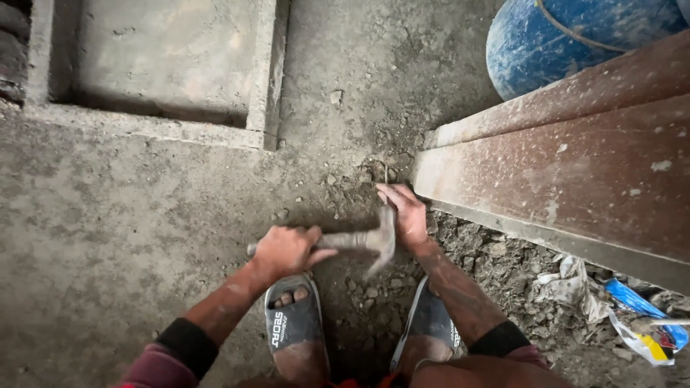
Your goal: The person uses a hammer to drive nails into a concrete floor. They hold the nail with one hand and strike it with the hammer in the other, working near a concrete structure.
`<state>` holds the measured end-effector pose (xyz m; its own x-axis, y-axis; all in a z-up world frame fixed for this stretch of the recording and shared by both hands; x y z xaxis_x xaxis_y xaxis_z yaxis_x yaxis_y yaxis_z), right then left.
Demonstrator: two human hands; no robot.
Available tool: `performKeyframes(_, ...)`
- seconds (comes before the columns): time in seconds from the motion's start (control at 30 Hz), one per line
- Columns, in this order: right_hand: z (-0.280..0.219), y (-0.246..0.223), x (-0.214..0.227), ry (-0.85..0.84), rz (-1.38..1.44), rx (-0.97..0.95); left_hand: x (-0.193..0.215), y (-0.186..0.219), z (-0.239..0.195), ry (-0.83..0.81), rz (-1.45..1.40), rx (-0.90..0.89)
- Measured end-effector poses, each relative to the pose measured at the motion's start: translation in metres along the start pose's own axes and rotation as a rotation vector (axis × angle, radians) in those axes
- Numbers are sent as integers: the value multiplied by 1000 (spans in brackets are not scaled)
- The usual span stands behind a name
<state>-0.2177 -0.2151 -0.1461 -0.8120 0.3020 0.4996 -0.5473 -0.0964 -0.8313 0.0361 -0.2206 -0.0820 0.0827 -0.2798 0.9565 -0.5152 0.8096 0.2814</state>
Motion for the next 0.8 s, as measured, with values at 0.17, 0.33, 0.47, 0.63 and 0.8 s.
performKeyframes(0.17, 8, -10, 5, 26, -28, -39, 10, 15, -30, -124, -277, 277)
performKeyframes(0.33, 28, -94, 0, 97, -164, 335, -8, 37, -70, -87, -515, 601)
performKeyframes(0.47, 58, -76, -8, -124, -387, -275, 3, 43, -78, -28, -819, 977)
performKeyframes(0.63, -16, -80, -37, -236, 422, -47, -5, 37, -85, 48, -773, 1070)
performKeyframes(0.8, 31, -117, 0, -244, -267, -361, -8, 32, -87, 57, -821, 1107)
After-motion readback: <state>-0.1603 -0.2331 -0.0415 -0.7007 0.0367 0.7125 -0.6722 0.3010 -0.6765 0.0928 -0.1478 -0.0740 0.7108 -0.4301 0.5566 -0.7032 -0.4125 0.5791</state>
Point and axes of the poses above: each hand's wrist, its own z-axis towards the middle knuckle, its own x-axis out of the back of the hand, y = z × x, the point moved 3 cm from there along z, towards the middle knuckle, and after that the axes turned 5 degrees about -x, right-handed, at the moved point
